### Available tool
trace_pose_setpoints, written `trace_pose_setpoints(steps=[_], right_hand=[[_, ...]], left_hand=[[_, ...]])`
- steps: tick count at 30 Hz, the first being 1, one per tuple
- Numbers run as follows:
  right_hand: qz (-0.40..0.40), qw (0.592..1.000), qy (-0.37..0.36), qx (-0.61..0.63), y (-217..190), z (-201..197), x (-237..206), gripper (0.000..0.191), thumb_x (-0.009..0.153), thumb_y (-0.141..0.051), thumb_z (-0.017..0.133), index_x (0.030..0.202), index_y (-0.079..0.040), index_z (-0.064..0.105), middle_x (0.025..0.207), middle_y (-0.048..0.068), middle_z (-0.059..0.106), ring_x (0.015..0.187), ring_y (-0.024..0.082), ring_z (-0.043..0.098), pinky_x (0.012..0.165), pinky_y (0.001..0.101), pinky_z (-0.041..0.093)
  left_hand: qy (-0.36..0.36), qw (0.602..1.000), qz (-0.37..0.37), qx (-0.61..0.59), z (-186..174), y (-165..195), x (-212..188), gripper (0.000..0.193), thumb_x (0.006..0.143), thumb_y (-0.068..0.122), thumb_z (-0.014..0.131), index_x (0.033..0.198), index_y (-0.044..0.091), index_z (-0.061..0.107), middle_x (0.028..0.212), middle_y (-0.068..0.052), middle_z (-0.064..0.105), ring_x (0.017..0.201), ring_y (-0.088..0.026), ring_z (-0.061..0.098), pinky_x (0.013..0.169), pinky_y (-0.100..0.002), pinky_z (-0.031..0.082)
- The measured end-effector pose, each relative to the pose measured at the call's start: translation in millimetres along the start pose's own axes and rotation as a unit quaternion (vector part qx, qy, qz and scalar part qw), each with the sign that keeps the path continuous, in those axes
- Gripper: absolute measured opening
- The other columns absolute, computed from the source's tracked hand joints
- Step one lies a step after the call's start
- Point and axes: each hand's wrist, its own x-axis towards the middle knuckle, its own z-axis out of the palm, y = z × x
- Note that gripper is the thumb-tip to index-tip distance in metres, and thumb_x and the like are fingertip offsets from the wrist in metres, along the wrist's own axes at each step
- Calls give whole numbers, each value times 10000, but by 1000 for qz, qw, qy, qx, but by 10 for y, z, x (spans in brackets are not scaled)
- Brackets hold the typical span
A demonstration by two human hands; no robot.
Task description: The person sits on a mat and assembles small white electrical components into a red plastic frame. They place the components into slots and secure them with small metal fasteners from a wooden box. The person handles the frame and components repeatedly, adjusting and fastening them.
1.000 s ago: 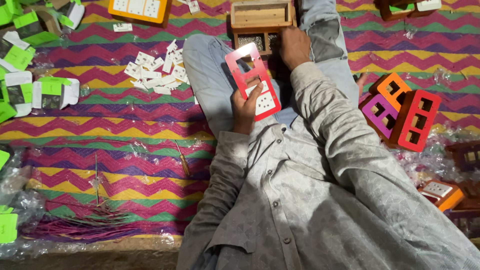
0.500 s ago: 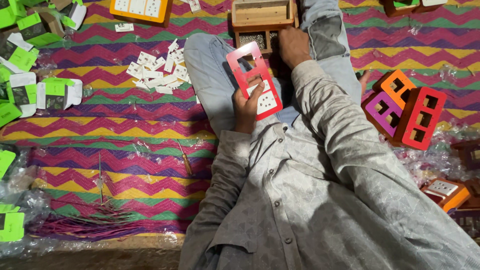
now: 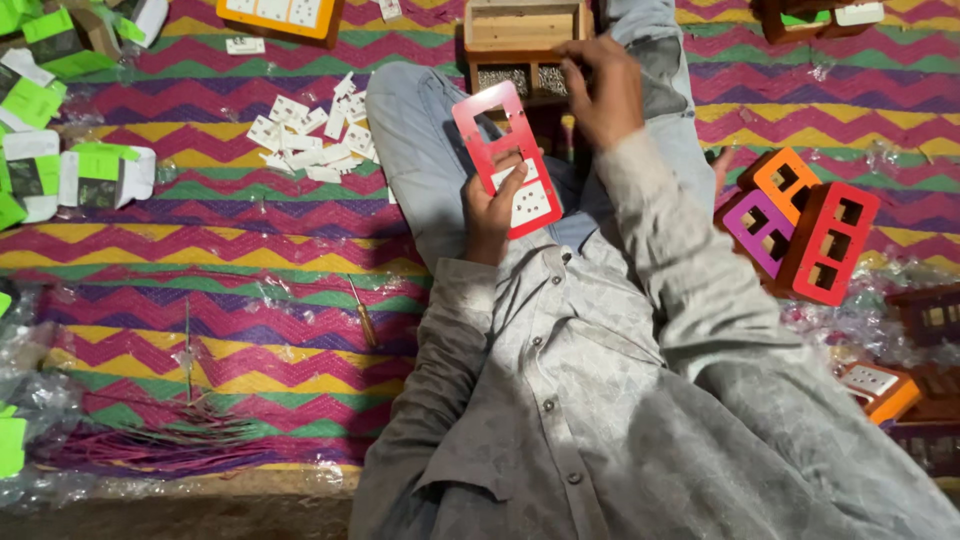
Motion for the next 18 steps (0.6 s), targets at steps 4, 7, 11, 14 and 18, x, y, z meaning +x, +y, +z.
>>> trace_pose_setpoints(steps=[4, 7, 11, 14, 18], right_hand=[[81, 988, -15, 133, -333, -205, -511, 131, 1012, -17, 669, 1117, -11, 746, 944, 120, 750, 836, 216, 747, 742, 304, 577], [94, 979, -52, 173, -371, -217, -681, 88, 973, -20, 704, 1041, -13, 758, 932, 106, 770, 843, 200, 748, 756, 300, 574], [65, 981, -99, 154, -303, -200, -719, 63, 893, -14, 776, 955, -20, 783, 912, 107, 758, 823, 205, 729, 735, 313, 544], [42, 984, -118, 128, -263, -187, -723, 120, 831, -54, 858, 928, -38, 790, 894, 104, 736, 818, 219, 708, 701, 315, 528], [20, 986, -112, 118, -262, -167, -743, 144, 819, -68, 878, 936, -61, 794, 924, 85, 722, 843, 214, 704, 724, 310, 535]], left_hand=[[19, 1000, -14, 4, 7, -66, 33, 250, 970, 64, 696, 1183, -67, 689, 1073, -72, 724, 870, -119, 684, 765, -269, 568], [32, 999, -13, 20, -10, -101, 44, 256, 958, 73, 699, 1186, -42, 683, 1062, -75, 729, 899, -107, 680, 798, -255, 565], [11, 998, 23, 54, -39, -147, 45, 243, 977, 83, 703, 1160, -76, 708, 1131, -90, 720, 947, -123, 680, 829, -261, 557], [23, 997, 29, 67, -42, -185, 53, 254, 961, 82, 719, 1154, -81, 701, 1143, -103, 723, 968, -135, 688, 845, -270, 567], [10, 995, 35, 92, -45, -177, 47, 264, 968, 93, 720, 1165, -82, 697, 1131, -109, 730, 966, -130, 688, 847, -268, 566]])
